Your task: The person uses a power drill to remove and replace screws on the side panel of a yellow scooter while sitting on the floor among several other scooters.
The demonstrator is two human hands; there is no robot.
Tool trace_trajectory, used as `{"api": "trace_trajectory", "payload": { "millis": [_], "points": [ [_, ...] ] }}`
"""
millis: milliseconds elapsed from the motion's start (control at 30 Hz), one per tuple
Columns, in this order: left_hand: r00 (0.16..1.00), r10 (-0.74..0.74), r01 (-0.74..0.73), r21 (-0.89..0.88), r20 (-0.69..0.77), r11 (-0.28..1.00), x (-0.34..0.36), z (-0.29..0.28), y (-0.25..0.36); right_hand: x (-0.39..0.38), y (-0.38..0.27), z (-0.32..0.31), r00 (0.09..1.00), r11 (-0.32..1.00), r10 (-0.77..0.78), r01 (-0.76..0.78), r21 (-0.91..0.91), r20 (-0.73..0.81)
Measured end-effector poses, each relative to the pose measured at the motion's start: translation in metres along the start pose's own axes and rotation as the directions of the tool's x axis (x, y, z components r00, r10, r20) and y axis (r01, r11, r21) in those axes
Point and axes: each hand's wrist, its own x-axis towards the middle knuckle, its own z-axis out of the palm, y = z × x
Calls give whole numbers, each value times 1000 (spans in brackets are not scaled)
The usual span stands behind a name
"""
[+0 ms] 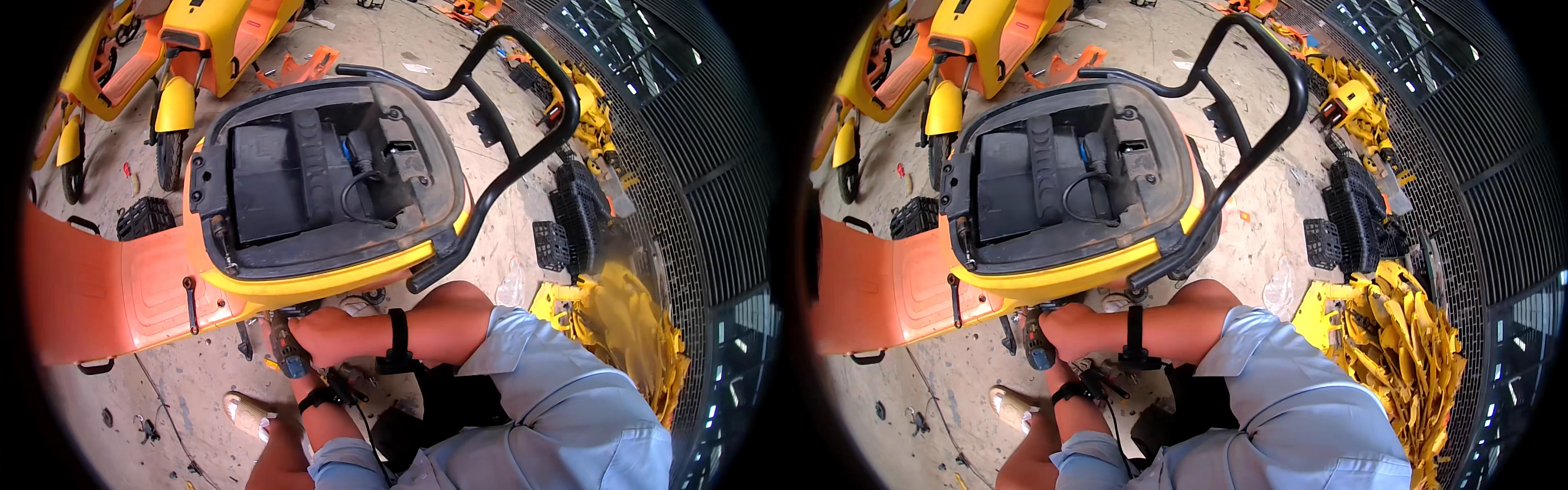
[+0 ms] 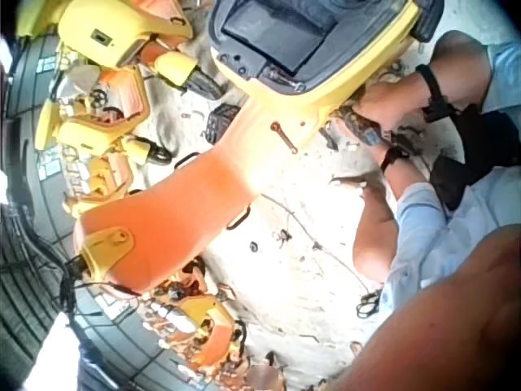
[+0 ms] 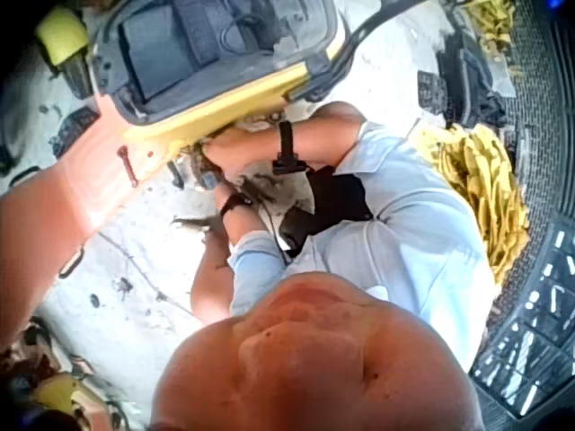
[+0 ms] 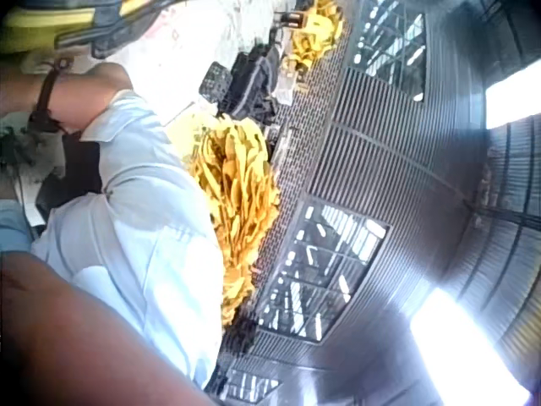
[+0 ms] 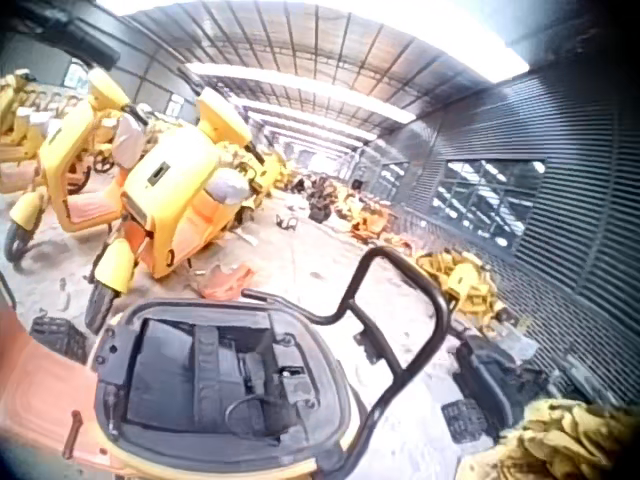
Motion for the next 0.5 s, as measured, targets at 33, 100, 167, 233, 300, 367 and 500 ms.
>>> {"api": "trace_trajectory", "payload": {
  "millis": [33, 100, 167, 233, 300, 367, 500],
  "points": [
    [1000, -8, 8, 32, 5, 999, -12, 3, 1, -16, -10, -14, 997, 997, -73, 74, 27, -29],
    [999, -43, 42, 82, 9, 996, -38, 1, -6, -32, -13, -20, 989, 989, -145, 145, -27, -19],
    [996, -90, 88, 131, 6, 987, -61, -7, -16, -53, -17, -21, 973, 979, -195, 186, -87, -120],
    [996, -92, 92, 184, -8, 979, -75, -9, -15, -73, -27, -18, 938, 970, -231, 202, -133, -257],
    [995, -102, 104, 225, -22, 969, -86, -10, -11, -95, -43, -20, 872, 974, -223, 179, -140, -435],
    [996, -86, 89, 266, -23, 960, -87, -7, -2, -119, -49, -31, 883, 971, -238, 224, -82, -405],
    [998, -53, 57, 362, -23, 931, -82, 6, 24, -176, -35, -42, 861, 903, -314, 401, 155, -400]
  ]
}}
